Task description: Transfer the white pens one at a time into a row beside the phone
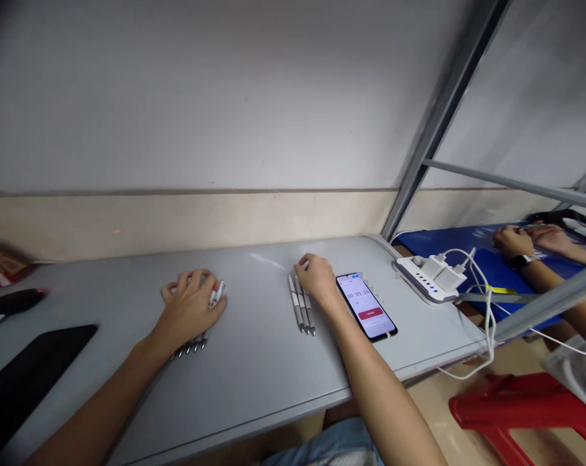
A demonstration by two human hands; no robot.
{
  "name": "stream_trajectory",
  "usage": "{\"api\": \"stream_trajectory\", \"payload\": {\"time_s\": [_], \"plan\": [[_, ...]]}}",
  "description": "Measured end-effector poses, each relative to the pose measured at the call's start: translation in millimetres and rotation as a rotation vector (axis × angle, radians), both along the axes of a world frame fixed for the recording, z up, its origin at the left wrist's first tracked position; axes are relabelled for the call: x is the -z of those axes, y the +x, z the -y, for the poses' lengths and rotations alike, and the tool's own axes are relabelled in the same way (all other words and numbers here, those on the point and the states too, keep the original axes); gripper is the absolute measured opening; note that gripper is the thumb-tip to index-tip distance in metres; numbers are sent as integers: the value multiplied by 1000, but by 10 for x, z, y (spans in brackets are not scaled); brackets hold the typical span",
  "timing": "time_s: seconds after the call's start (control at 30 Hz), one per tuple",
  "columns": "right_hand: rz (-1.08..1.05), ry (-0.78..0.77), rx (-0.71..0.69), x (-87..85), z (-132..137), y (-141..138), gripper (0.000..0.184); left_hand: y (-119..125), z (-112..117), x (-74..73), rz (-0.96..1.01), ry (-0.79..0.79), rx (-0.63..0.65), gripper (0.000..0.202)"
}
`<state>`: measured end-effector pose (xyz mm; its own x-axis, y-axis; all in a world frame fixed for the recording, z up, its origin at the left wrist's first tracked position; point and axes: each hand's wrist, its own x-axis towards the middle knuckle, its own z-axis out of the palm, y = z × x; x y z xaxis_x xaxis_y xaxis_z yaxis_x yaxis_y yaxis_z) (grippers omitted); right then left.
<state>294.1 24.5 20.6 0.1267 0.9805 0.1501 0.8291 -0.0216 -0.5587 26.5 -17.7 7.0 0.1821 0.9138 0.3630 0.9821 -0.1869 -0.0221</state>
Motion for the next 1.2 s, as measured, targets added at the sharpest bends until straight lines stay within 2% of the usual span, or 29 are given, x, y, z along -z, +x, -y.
{"api": "stream_trajectory", "payload": {"time_s": [0.2, 0.33, 0.4, 0.47, 0.53, 0.6, 0.7, 0.77, 0.83, 0.93, 1.1, 1.2], "plan": [[-26, 51, -41, 10, 17, -49, 17, -2, 2, 44, 23, 3, 47, 16], [-51, 120, -142, 34, 59, -118, 16, 36, 25, 68, 45, -21, 108, 15], [-61, 181, -257, 41, 100, -177, 16, 73, 42, 72, 68, -37, 144, 16], [-60, 251, -447, 41, 153, -250, 18, 122, 61, 67, 119, -55, 183, 16], [-24, 315, -670, 37, 208, -326, 33, 175, 82, 52, 187, -85, 239, 14], [13, 347, -817, 29, 251, -384, 39, 222, 102, 22, 271, -126, 306, 16], [-9, 338, -911, 9, 269, -404, 25, 257, 122, -38, 426, -203, 390, 24], [-58, 326, -873, -10, 252, -373, 20, 253, 124, -68, 483, -233, 410, 27], [-142, 283, -783, -26, 224, -327, 23, 235, 112, -78, 444, -183, 390, 26], [-345, 86, -703, -35, 184, -265, 32, 195, 74, -58, 284, -15, 365, 25], [-613, -342, -683, -18, 165, -236, 49, 132, 34, -40, 135, 83, 417, 24], [-750, -446, -712, -22, 190, -258, 47, 107, 41, -62, 144, 74, 445, 22]]}}
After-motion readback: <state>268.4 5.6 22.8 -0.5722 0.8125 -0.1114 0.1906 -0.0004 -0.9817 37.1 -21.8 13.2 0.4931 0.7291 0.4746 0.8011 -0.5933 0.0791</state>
